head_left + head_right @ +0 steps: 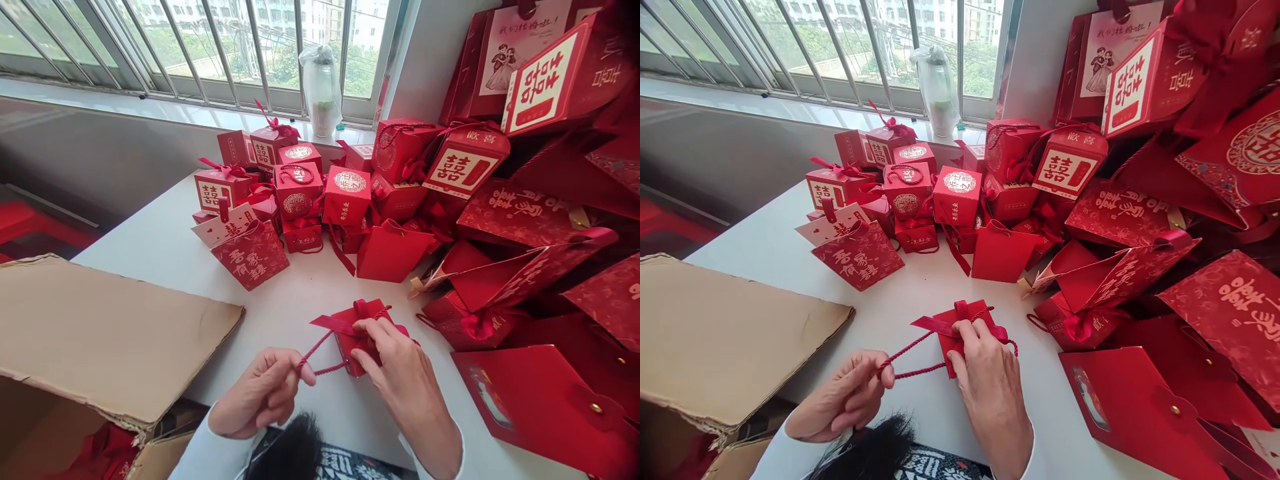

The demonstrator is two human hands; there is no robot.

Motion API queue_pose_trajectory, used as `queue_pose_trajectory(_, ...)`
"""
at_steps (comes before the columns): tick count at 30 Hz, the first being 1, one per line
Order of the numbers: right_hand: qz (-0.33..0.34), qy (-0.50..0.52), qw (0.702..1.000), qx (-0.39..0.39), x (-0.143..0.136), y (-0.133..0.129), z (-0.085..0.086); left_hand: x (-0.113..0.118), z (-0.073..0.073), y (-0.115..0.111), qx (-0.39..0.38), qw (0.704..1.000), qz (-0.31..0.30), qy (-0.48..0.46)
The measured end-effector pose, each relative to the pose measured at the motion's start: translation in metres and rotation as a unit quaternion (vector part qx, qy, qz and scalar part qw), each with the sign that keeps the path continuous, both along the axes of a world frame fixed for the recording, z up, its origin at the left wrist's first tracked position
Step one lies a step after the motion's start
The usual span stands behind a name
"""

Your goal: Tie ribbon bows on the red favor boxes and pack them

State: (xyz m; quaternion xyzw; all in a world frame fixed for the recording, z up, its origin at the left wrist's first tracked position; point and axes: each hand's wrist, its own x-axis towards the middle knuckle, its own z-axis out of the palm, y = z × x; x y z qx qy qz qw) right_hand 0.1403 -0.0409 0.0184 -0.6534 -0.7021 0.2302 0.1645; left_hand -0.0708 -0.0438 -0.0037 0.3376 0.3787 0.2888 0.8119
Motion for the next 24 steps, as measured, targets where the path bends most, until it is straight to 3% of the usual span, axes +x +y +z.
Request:
queue_pose_trajectory(3, -0.019, 0.139, 0.990, -0.004, 0.009, 0.001, 0.008, 0.003, 0.027, -0.005, 0.056, 0.995, -0.080, 0.029)
queue_pose_trajectory(7, -0.058, 0.357, 0.932, 0.010, 0.029, 0.005, 0.027, 0.017, 0.058, 0.006, 0.155, 0.970, -0.135, 0.131)
queue_pose_trajectory(9, -0.058, 0.420, 0.905, 0.011, 0.037, 0.008, 0.039, 0.026, 0.066, 0.013, 0.209, 0.958, -0.109, 0.166)
queue_pose_trajectory(11, -0.050, 0.455, 0.889, 0.004, 0.043, 0.009, 0.049, 0.035, 0.071, 0.017, 0.286, 0.938, -0.041, 0.192)
queue_pose_trajectory(14, -0.035, 0.478, 0.877, -0.001, 0.046, 0.011, 0.057, 0.045, 0.077, 0.023, 0.430, 0.871, 0.014, 0.239)
queue_pose_trajectory(18, -0.007, 0.468, 0.883, -0.019, 0.045, 0.015, 0.051, 0.058, 0.077, 0.038, 0.557, 0.769, -0.040, 0.311)
queue_pose_trajectory(24, -0.013, 0.304, 0.952, -0.029, 0.037, 0.029, 0.032, 0.088, 0.057, 0.061, 0.576, 0.740, -0.103, 0.331)
